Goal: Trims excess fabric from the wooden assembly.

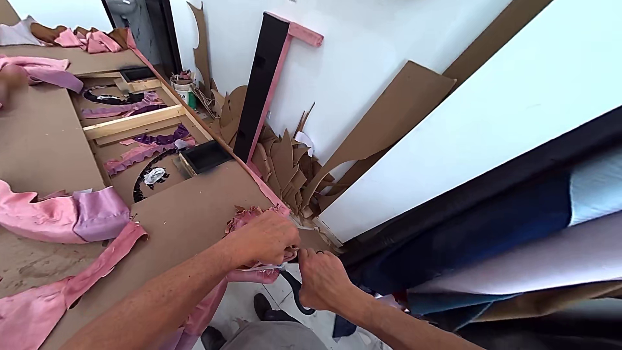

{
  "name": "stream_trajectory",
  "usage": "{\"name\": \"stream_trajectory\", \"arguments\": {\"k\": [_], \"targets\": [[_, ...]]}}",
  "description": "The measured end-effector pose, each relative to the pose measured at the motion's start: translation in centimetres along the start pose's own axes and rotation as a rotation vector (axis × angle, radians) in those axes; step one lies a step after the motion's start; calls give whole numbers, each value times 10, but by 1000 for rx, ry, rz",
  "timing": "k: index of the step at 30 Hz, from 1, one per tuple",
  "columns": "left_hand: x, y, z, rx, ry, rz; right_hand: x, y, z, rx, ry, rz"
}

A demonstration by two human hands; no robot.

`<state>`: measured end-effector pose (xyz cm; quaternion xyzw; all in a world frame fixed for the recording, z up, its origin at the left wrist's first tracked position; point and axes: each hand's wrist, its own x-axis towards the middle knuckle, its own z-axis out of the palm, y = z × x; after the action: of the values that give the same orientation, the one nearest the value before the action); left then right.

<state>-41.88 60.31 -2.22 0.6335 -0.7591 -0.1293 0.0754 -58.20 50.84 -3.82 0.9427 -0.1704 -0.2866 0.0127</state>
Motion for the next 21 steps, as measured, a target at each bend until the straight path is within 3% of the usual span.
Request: {"name": "stream_trajectory", "arguments": {"k": [7, 12, 18, 21], "targets": [[-2, -20, 1, -185, 60, -21, -16, 24, 10, 42, 28, -82], [-19, -17, -1, -292, 144, -87, -3, 8, 3, -23, 147, -88], [-13, -24, 4, -360, 143, -118, 7, 11, -8, -32, -20, -130], [-2, -30, -4, -572, 338, -126, -6, 33, -1, -16, 23, -177]]}}
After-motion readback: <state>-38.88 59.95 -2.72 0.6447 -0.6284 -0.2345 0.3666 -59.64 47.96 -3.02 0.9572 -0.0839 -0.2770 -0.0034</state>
